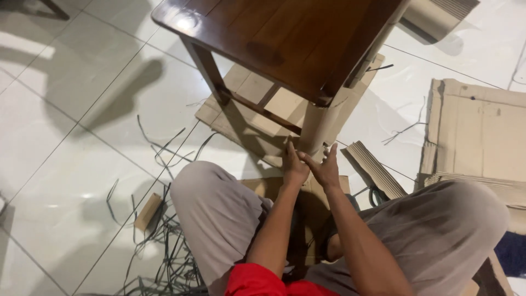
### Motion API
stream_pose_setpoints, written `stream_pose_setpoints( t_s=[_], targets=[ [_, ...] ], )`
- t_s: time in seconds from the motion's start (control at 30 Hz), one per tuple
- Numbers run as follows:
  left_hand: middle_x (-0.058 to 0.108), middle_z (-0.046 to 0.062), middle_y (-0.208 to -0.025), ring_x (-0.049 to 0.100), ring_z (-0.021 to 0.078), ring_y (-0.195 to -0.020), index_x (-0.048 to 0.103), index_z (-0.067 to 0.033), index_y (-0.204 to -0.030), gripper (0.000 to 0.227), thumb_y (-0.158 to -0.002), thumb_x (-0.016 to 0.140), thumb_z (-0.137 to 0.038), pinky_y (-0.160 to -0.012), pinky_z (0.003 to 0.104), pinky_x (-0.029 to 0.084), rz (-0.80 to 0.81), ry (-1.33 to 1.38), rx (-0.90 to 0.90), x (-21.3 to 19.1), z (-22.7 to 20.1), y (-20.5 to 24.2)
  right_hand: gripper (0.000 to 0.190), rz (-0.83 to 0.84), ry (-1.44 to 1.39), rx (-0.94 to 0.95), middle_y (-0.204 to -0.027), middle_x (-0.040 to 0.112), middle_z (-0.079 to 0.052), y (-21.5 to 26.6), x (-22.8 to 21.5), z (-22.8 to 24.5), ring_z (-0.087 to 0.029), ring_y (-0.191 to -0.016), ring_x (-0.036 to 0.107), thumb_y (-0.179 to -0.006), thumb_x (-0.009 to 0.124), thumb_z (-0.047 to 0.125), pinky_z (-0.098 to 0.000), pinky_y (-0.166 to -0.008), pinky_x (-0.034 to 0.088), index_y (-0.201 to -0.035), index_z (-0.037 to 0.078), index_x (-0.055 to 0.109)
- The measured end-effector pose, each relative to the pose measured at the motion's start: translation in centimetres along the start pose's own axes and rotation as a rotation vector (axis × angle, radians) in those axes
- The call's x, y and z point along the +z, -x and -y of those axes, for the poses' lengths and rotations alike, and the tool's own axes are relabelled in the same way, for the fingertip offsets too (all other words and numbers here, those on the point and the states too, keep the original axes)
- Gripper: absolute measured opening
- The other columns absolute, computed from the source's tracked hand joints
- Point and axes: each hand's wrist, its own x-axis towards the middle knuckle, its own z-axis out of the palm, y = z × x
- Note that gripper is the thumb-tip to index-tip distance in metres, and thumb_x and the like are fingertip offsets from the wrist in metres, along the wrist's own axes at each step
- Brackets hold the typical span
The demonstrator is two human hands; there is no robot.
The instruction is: Wrapping a wooden chair leg with cardboard and securing it with plastic ties
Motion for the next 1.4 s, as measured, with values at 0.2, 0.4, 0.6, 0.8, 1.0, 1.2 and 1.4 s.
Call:
stream_pose_setpoints(
  t_s=[0.2, 0.4, 0.6, 0.8, 1.0, 1.2, 1.4],
  targets=[
    [0.037, 0.023, -0.152, 0.044, 0.0433, -0.139, 0.023, -0.0083, -0.162, 0.084, -0.091, 0.066, -0.017, -0.112, 0.058, 0.044, -0.076, -0.137, -0.065, 0.0, 3.5, 1.1, 0.081, 0.066, -0.506, 0.442, -0.155, 0.048, -0.014, -3.2, 2.7, -11.8, -0.032, -0.142, 0.049, -0.104, 0.048, 0.060, -0.0537, -0.115, 0.040, -0.165, 0.013, 0.024],
    [0.044, 0.025, -0.144, 0.051, 0.0465, -0.131, 0.038, -0.0069, -0.153, 0.069, -0.090, 0.066, -0.013, -0.108, 0.058, 0.047, -0.152, -0.079, -0.095, -2.1, 6.8, 0.7, 0.062, 0.391, 0.982, -0.050, -0.142, 0.057, 0.002, -7.7, 8.0, -24.6, -0.023, -0.137, 0.055, -0.096, 0.054, 0.071, -0.0400, -0.115, 0.049, -0.151, 0.047, 0.038],
    [0.047, 0.019, -0.144, 0.056, 0.0413, -0.130, 0.048, -0.0135, -0.148, 0.066, -0.088, 0.072, -0.029, -0.104, 0.054, 0.054, -0.190, -0.160, -0.345, -2.6, 14.3, 0.2, 0.067, 0.394, 0.717, 0.117, -0.134, 0.069, -0.005, -4.4, 9.6, -17.9, -0.028, -0.132, 0.061, -0.094, 0.044, 0.077, -0.0463, -0.115, 0.045, -0.136, 0.030, 0.066],
    [0.050, 0.017, -0.142, 0.055, 0.0389, -0.132, 0.049, -0.0110, -0.148, 0.062, -0.090, 0.069, -0.023, -0.108, 0.052, 0.052, -0.239, -0.085, -0.443, -4.8, 16.0, 2.1, 0.056, 0.501, 0.674, -0.029, -0.130, 0.072, -0.013, -4.0, 12.5, -19.3, -0.032, -0.129, 0.063, -0.096, 0.055, 0.061, -0.0485, -0.110, 0.049, -0.131, 0.020, 0.073],
    [0.055, 0.016, -0.138, 0.058, 0.0381, -0.130, 0.052, -0.0113, -0.146, 0.056, -0.092, 0.067, -0.021, -0.106, 0.052, 0.053, -0.353, -0.070, -0.532, -8.7, 16.7, 4.2, 0.059, 0.672, 0.639, -0.162, -0.130, 0.068, -0.028, 1.0, 14.8, -11.2, -0.043, -0.127, 0.061, -0.103, 0.053, 0.046, -0.0553, -0.109, 0.048, -0.135, -0.001, 0.066],
    [0.055, 0.018, -0.140, 0.055, 0.0389, -0.131, 0.053, -0.0087, -0.144, 0.052, -0.096, 0.062, -0.025, -0.109, 0.051, 0.051, -0.411, -0.029, -0.592, -11.1, 17.1, 5.5, 0.054, 0.714, 0.781, -0.198, -0.127, 0.072, -0.020, 3.4, 17.2, -11.0, -0.039, -0.124, 0.064, -0.099, 0.056, 0.051, -0.0514, -0.108, 0.049, -0.130, 0.010, 0.072],
    [0.060, 0.018, -0.134, 0.058, 0.0385, -0.127, 0.058, -0.0084, -0.142, 0.050, -0.093, 0.063, -0.020, -0.106, 0.051, 0.052, -0.523, -0.046, -0.606, -12.6, 18.6, 5.4, 0.053, 0.604, 0.712, -0.110, -0.127, 0.071, -0.022, 0.1, 17.4, -13.0, -0.037, -0.125, 0.064, -0.099, 0.058, 0.046, -0.0506, -0.108, 0.050, -0.130, 0.005, 0.072]
  ],
)
